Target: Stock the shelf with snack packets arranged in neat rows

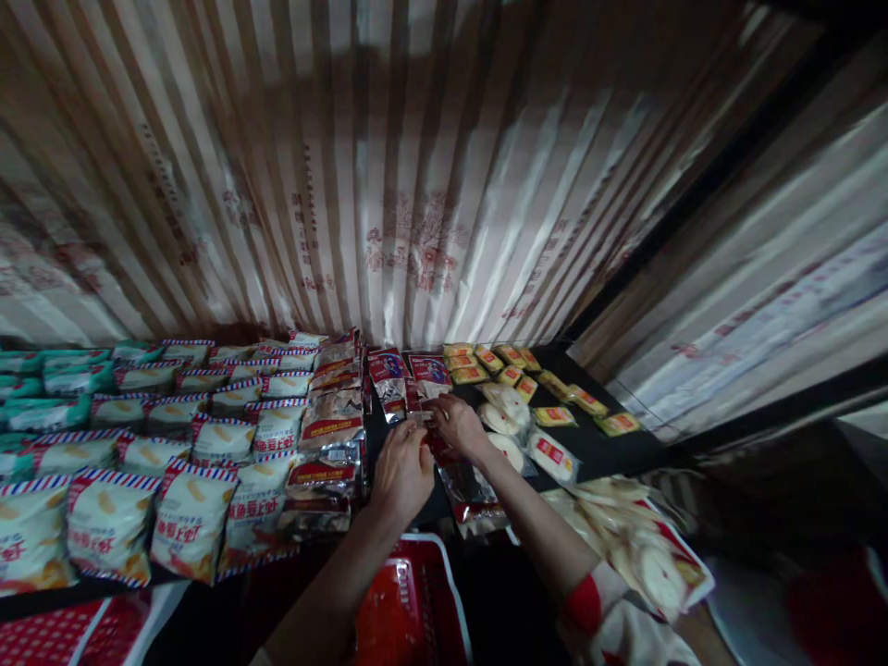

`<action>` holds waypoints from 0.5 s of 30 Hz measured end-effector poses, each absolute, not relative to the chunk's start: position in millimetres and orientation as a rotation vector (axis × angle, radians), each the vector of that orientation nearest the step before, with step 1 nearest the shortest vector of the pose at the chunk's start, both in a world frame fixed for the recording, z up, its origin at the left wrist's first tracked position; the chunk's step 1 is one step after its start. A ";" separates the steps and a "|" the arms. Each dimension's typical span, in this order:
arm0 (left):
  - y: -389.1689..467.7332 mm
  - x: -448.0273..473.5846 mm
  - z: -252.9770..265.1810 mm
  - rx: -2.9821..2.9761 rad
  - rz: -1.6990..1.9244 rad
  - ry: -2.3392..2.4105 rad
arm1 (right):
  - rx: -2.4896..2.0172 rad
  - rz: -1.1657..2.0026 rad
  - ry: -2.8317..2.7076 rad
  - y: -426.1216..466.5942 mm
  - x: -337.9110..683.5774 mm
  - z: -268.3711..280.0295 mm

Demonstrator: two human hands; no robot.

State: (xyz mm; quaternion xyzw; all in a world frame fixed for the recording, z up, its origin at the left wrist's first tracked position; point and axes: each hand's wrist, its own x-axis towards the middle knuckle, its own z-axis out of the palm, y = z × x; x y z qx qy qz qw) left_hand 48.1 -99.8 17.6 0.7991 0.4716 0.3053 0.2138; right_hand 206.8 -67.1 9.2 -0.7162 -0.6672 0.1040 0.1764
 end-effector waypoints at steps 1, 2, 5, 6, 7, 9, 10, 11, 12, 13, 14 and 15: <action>-109.7 53.3 9.4 2.226 0.759 1.318 | -2.032 0.296 -1.839 -81.9 213.2 5.8; -119.7 57.4 1.1 2.244 0.684 1.319 | -2.027 0.292 -1.792 -97.2 218.5 1.7; -149.4 65.2 -23.2 2.348 0.529 1.268 | -2.043 0.241 -1.685 -144.1 226.3 -15.3; -158.4 66.8 -30.4 2.389 0.506 1.199 | -2.024 0.225 -1.693 -159.0 226.2 -22.0; -166.5 68.3 -36.7 2.429 0.491 1.110 | -1.988 0.232 -1.733 -172.8 225.2 -28.8; -178.9 71.3 -46.8 2.487 0.437 0.991 | -1.954 0.241 -1.758 -195.6 221.4 -41.3; -183.0 72.9 -50.5 2.515 0.410 0.962 | -1.941 0.238 -1.743 -204.2 219.4 -46.2; -185.9 74.7 -53.5 2.543 0.390 0.959 | -1.929 0.242 -1.720 -210.9 217.8 -50.1; -187.5 76.6 -56.2 2.575 0.382 0.974 | -1.915 0.251 -1.695 -215.6 216.7 -52.9; -188.3 78.7 -58.7 2.610 0.388 1.003 | -1.899 0.266 -1.669 -218.8 216.1 -54.7; -188.5 80.7 -61.0 2.643 0.401 1.041 | -1.886 0.284 -1.645 -220.8 215.8 -55.6; -188.4 82.5 -63.4 2.674 0.419 1.084 | -1.876 0.300 -1.624 -221.9 215.8 -55.8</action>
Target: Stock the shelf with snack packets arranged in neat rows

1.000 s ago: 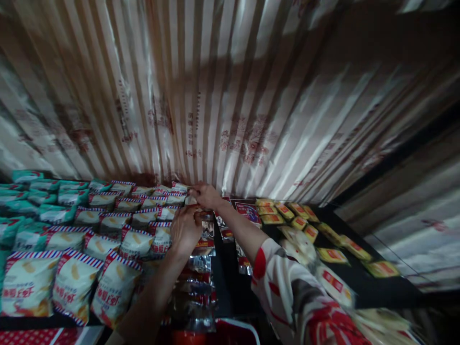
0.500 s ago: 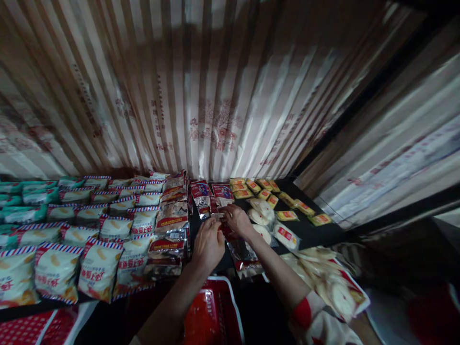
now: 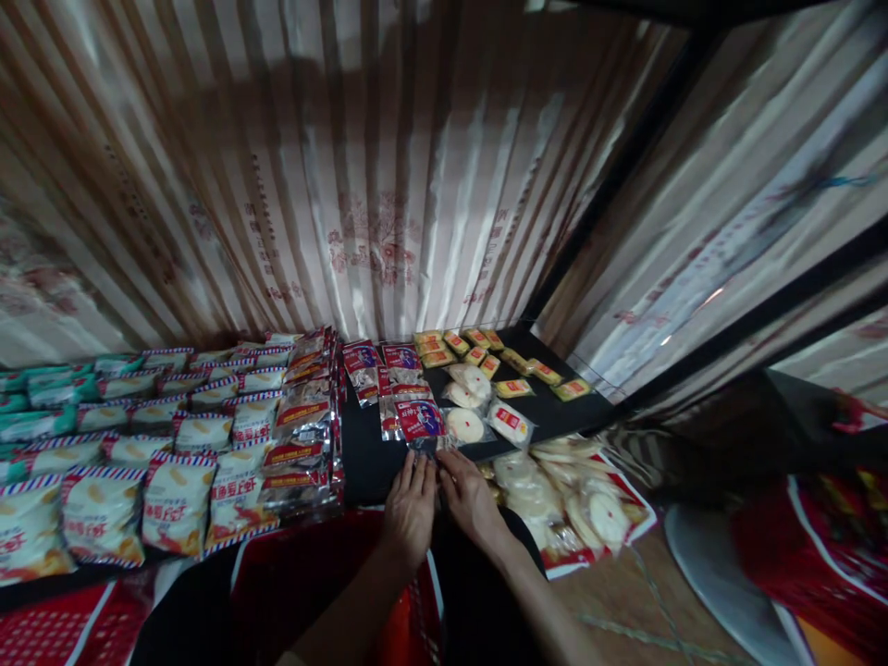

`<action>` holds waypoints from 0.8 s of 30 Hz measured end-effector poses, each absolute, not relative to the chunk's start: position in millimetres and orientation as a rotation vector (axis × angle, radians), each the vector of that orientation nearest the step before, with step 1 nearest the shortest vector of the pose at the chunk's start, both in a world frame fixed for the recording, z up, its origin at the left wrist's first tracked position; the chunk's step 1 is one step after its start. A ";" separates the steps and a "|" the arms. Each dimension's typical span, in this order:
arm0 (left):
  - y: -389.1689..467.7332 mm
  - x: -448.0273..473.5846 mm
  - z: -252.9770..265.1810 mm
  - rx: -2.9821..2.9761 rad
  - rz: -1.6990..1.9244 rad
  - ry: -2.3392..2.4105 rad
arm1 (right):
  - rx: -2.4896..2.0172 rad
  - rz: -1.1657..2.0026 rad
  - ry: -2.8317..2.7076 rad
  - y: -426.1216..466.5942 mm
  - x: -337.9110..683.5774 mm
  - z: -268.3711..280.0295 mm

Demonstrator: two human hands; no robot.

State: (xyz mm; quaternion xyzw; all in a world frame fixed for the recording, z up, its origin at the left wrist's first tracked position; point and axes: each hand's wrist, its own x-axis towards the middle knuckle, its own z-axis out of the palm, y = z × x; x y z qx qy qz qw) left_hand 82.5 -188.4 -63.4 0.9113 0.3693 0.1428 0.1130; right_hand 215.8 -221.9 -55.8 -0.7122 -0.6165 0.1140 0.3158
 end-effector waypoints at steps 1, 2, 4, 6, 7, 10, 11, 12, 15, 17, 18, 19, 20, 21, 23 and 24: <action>-188.1 84.1 -65.6 2.700 0.440 1.125 | -1.870 0.312 -1.603 -222.7 215.6 -55.5; -188.1 85.2 -67.6 2.721 0.464 1.159 | -1.868 0.322 -1.587 -223.5 215.3 -54.9; -188.8 85.3 -70.3 2.739 0.528 1.202 | -1.863 0.337 -1.555 -225.7 213.7 -53.6; -190.7 82.3 -70.7 2.725 0.593 1.209 | -1.850 0.367 -1.508 -229.1 211.7 -52.7; -192.0 79.6 -70.2 2.710 0.612 1.201 | -1.846 0.379 -1.462 -231.1 210.9 -52.5; -196.7 68.2 -67.4 2.642 0.636 1.167 | -1.865 0.408 -1.247 -236.6 211.0 -52.7; -198.5 63.9 -66.7 2.613 0.652 1.154 | -1.876 0.428 -1.160 -237.9 211.6 -52.9; -200.4 59.8 -66.4 2.584 0.680 1.142 | -1.883 0.466 -1.072 -238.9 212.0 -53.0; -207.0 49.9 -66.1 2.517 0.820 1.091 | -1.814 0.682 -0.787 -241.0 210.4 -52.1; -212.3 45.6 -64.7 2.503 0.919 1.063 | -1.679 0.864 -0.606 -242.4 206.6 -49.8; -215.1 44.0 -63.1 2.502 0.969 1.053 | -1.600 0.939 -0.525 -243.2 204.2 -48.0; -218.0 42.6 -60.7 2.502 1.018 1.044 | -1.528 0.999 -0.450 -244.2 201.9 -45.9; -221.1 41.2 -57.6 2.500 1.065 1.033 | -1.470 1.048 -0.384 -245.3 199.8 -43.3; -224.1 39.7 -53.9 2.499 1.107 1.015 | -1.424 1.094 -0.328 -246.5 198.0 -40.5; -229.5 36.3 -45.3 2.498 1.163 0.959 | -1.355 1.199 -0.263 -248.5 195.5 -33.6; -231.7 34.2 -41.0 2.496 1.178 0.930 | -1.322 1.259 -0.259 -249.2 194.5 -29.5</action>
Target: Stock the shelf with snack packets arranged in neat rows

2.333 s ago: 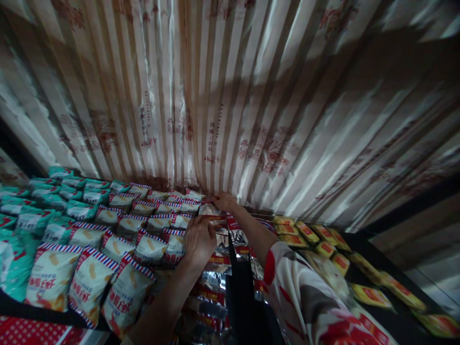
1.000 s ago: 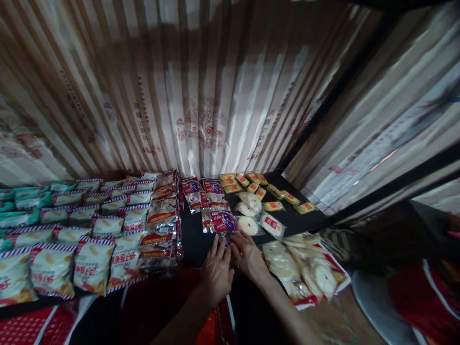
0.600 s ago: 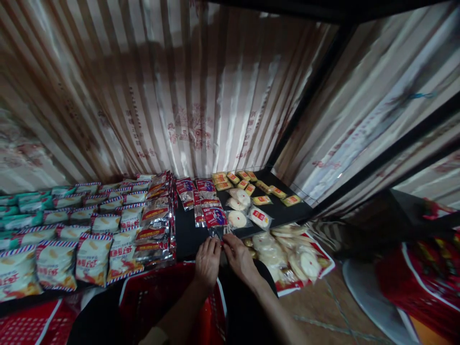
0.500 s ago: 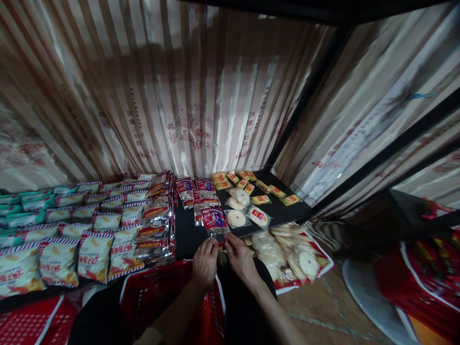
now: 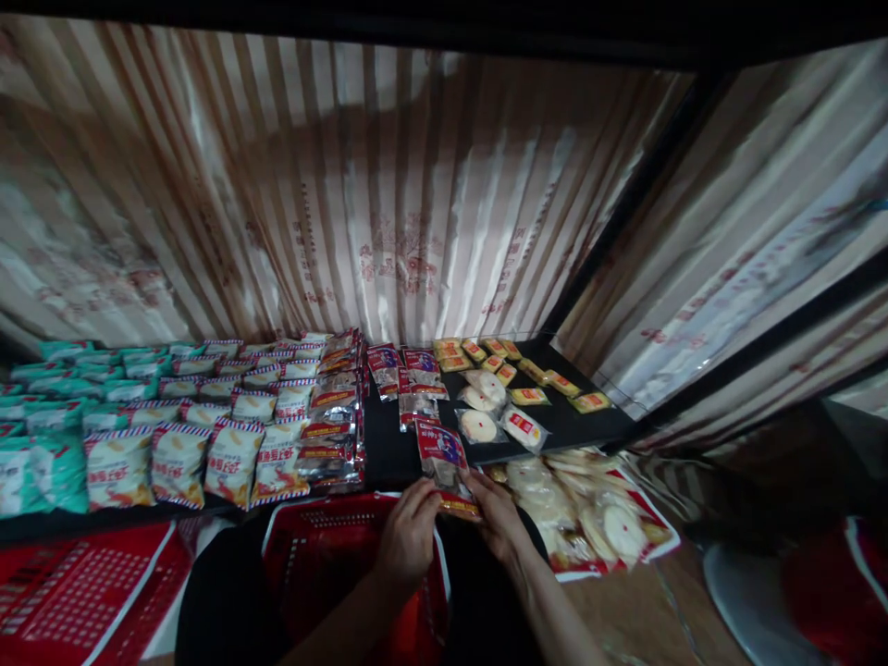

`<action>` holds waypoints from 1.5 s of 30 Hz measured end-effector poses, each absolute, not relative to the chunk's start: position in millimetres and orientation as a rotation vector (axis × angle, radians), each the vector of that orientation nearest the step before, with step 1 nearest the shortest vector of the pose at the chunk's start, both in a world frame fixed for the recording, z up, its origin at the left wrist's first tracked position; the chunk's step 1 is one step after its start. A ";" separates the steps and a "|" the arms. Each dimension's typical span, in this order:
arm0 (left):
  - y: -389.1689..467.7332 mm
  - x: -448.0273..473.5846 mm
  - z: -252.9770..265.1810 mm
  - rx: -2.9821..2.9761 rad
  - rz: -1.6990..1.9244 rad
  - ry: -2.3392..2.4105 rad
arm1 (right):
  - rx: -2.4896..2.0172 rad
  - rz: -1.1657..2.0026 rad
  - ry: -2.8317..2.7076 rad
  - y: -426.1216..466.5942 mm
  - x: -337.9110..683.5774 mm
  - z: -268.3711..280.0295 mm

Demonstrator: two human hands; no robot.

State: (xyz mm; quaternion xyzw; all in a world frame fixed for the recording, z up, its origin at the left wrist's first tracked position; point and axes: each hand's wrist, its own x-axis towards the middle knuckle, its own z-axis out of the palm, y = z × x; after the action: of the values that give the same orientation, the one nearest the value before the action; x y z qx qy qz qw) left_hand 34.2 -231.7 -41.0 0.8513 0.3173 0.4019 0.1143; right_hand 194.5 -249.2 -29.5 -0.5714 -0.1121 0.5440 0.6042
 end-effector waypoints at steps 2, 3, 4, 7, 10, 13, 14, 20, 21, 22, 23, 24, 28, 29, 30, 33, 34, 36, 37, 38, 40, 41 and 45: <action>-234.6 29.2 -32.9 2.478 1.208 0.886 | -1.267 1.365 -0.280 -249.7 192.8 -19.8; -235.2 26.2 -29.4 2.460 1.228 0.869 | -1.255 1.395 -0.287 -249.4 191.7 -14.0; -235.2 22.8 -26.2 2.437 1.256 0.855 | -1.259 1.411 -0.289 -248.6 190.3 -7.7; -232.8 11.0 -17.9 2.373 1.336 0.829 | -1.311 1.430 -0.320 -242.9 183.4 14.3; -228.1 -1.9 -9.1 2.334 1.385 0.844 | -1.324 1.400 -0.458 -230.7 171.5 37.7; -221.7 -13.7 1.9 2.302 1.439 0.916 | -1.352 1.342 -0.572 -211.3 156.3 59.0; -219.2 -17.3 5.9 2.288 1.456 0.957 | -1.361 1.327 -0.605 -203.4 151.0 65.5; -196.3 -37.9 26.3 2.221 1.506 1.280 | -1.415 1.143 -1.036 -143.6 119.3 95.0; -190.7 -41.4 28.4 2.203 1.510 1.333 | -1.438 1.123 -1.106 -132.2 113.7 98.2; -184.7 -44.9 30.0 2.182 1.510 1.385 | -1.442 1.119 -1.169 -120.7 107.9 100.9; -178.3 -48.4 31.1 2.159 1.505 1.434 | -1.454 1.103 -1.236 -109.3 102.1 103.2; -171.7 -51.8 31.8 2.134 1.498 1.480 | -1.486 1.080 -1.308 -98.4 96.2 105.3; -145.4 -63.4 30.8 2.027 1.429 1.622 | -1.719 0.902 -1.521 -61.0 73.5 112.5; -139.5 -65.8 30.0 1.999 1.404 1.652 | -1.778 0.865 -1.560 -53.6 68.4 113.8; -134.2 -67.9 29.3 1.970 1.375 1.682 | -1.832 0.835 -1.590 -47.0 63.6 114.8; -122.0 -73.2 28.8 1.882 1.283 1.752 | -1.935 0.800 -1.633 -30.8 51.4 115.4; -119.2 -74.6 29.4 1.859 1.255 1.767 | -1.958 0.793 -1.634 -26.5 48.2 114.9; -115.1 -76.9 31.6 1.833 1.206 1.791 | -1.987 0.820 -1.614 -19.2 42.7 113.8; -113.6 -77.8 32.8 1.824 1.179 1.803 | -1.988 0.850 -1.596 -16.1 40.5 113.3; -112.4 -78.5 34.0 1.812 1.152 1.817 | -1.983 0.888 -1.571 -13.1 38.6 112.7; -110.0 -79.7 35.4 1.777 1.102 1.841 | -1.954 0.969 -1.536 -7.6 35.8 111.2; -108.8 -80.2 35.5 1.753 1.081 1.850 | -1.950 0.996 -1.536 -4.9 35.1 110.1; -103.0 -82.4 33.6 1.676 1.051 1.848 | -1.984 0.905 -1.641 4.1 34.7 104.3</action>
State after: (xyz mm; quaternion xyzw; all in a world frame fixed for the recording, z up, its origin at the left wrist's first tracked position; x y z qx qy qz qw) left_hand -82.4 -103.0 33.6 0.6047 0.6665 0.3791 0.2155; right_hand 34.7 4.1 104.3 -0.7115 -0.5886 0.3246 0.2047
